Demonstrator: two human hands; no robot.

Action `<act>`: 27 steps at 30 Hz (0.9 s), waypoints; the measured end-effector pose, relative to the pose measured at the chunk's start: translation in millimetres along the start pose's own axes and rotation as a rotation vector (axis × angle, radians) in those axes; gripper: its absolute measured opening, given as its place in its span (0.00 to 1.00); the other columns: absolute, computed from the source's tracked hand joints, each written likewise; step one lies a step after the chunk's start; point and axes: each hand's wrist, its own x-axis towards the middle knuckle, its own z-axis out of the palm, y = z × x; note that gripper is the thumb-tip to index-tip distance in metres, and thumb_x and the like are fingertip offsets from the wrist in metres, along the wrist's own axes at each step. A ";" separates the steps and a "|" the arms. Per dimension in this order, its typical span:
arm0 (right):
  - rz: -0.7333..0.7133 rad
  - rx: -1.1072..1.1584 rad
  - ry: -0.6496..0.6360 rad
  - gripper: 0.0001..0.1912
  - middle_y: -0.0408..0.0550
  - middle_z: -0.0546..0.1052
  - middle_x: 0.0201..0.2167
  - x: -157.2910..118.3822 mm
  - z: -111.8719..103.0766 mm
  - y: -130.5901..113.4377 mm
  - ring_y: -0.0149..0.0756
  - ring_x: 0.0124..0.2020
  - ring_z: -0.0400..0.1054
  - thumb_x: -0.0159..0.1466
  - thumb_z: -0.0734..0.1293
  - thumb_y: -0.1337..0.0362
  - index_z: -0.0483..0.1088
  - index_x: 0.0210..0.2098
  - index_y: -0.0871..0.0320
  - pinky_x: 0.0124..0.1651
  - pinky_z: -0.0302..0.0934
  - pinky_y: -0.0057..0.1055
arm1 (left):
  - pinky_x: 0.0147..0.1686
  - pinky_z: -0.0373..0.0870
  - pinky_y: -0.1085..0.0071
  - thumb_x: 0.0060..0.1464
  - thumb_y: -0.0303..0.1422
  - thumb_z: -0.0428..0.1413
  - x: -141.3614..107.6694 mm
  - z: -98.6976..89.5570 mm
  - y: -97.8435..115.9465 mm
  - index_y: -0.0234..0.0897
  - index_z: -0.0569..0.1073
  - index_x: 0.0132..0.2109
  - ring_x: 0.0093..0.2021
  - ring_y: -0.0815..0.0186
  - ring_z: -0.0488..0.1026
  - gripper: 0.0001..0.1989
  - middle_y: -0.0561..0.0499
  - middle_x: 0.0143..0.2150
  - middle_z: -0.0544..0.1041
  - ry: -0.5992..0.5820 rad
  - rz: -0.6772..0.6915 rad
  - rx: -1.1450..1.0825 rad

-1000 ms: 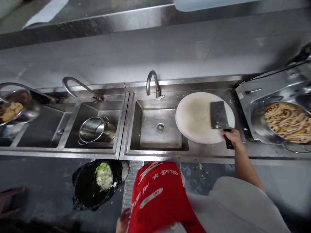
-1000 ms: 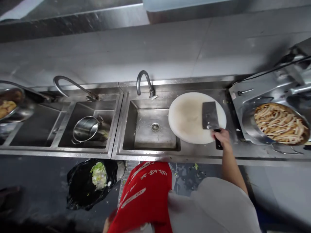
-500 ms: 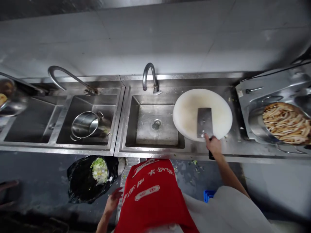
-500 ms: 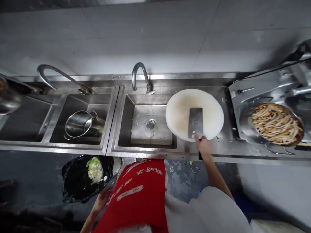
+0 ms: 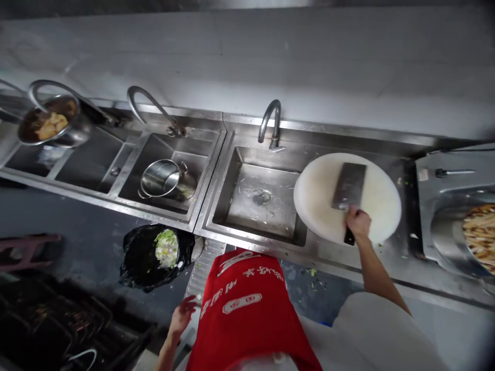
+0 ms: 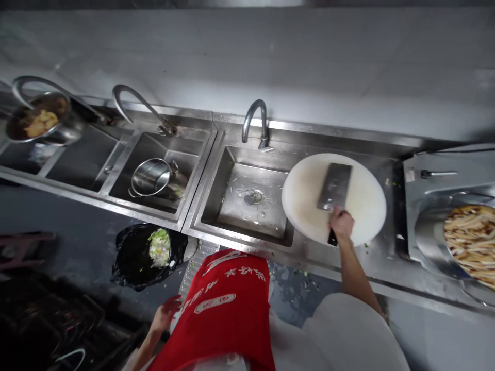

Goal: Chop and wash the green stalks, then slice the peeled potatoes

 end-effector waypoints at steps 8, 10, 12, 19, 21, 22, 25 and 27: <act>0.149 -0.176 0.126 0.28 0.89 0.77 0.46 43.2 -13.0 27.3 0.74 0.54 0.76 0.67 0.60 0.47 0.82 0.49 0.57 0.45 0.64 0.66 | 0.45 0.79 0.59 0.45 0.45 0.53 32.5 -17.1 39.7 0.42 0.80 0.39 0.41 0.48 0.84 0.19 0.45 0.35 0.86 0.159 0.121 0.030; 0.101 -0.214 0.207 0.26 0.85 0.77 0.46 32.7 -22.0 16.6 0.72 0.55 0.75 0.66 0.60 0.50 0.80 0.53 0.54 0.47 0.64 0.68 | 0.47 0.79 0.60 0.50 0.44 0.52 61.9 -26.4 75.2 0.37 0.81 0.42 0.42 0.49 0.84 0.21 0.40 0.39 0.86 0.238 0.217 0.060; -0.055 -0.219 0.295 0.26 0.80 0.78 0.48 11.5 -22.4 -9.3 0.68 0.57 0.75 0.67 0.56 0.53 0.77 0.56 0.53 0.49 0.67 0.65 | 0.51 0.78 0.59 0.56 0.41 0.49 97.1 -30.9 118.3 0.30 0.82 0.47 0.46 0.50 0.82 0.23 0.36 0.45 0.85 0.324 0.338 0.096; -0.692 -0.229 -0.439 0.14 0.60 0.82 0.42 -100.4 131.5 -170.8 0.56 0.48 0.80 0.67 0.63 0.48 0.77 0.42 0.45 0.50 0.74 0.50 | 0.65 0.59 0.34 0.61 0.49 0.58 202.5 -2.6 263.4 0.35 0.65 0.75 0.72 0.32 0.58 0.40 0.27 0.76 0.60 0.395 0.436 0.371; -0.697 -0.306 -0.529 0.10 0.58 0.82 0.39 -113.2 188.3 -204.5 0.54 0.47 0.81 0.63 0.69 0.51 0.76 0.41 0.45 0.49 0.74 0.47 | 0.65 0.54 0.29 0.59 0.54 0.61 219.6 6.6 278.9 0.37 0.62 0.77 0.74 0.26 0.52 0.46 0.25 0.78 0.53 0.380 0.404 0.447; -0.683 -0.338 -0.552 0.09 0.57 0.82 0.39 -113.1 212.0 -218.2 0.54 0.47 0.81 0.62 0.70 0.54 0.76 0.42 0.46 0.49 0.73 0.46 | 0.66 0.52 0.30 0.59 0.55 0.61 226.0 10.3 280.8 0.38 0.61 0.77 0.74 0.25 0.51 0.47 0.24 0.79 0.52 0.392 0.404 0.472; -0.610 -0.387 -0.587 0.21 0.60 0.82 0.44 -93.6 265.0 -253.6 0.55 0.51 0.81 0.61 0.69 0.65 0.75 0.53 0.53 0.53 0.72 0.44 | 0.69 0.50 0.36 0.60 0.57 0.60 237.8 18.7 271.0 0.38 0.63 0.76 0.75 0.29 0.52 0.46 0.26 0.79 0.52 0.473 0.460 0.499; -0.538 -0.384 -0.565 0.31 0.68 0.79 0.55 -75.9 292.4 -275.8 0.58 0.60 0.75 0.62 0.67 0.67 0.66 0.65 0.61 0.59 0.70 0.45 | 0.70 0.51 0.38 0.59 0.58 0.60 241.6 22.6 261.0 0.39 0.65 0.75 0.75 0.31 0.54 0.45 0.26 0.79 0.53 0.509 0.488 0.500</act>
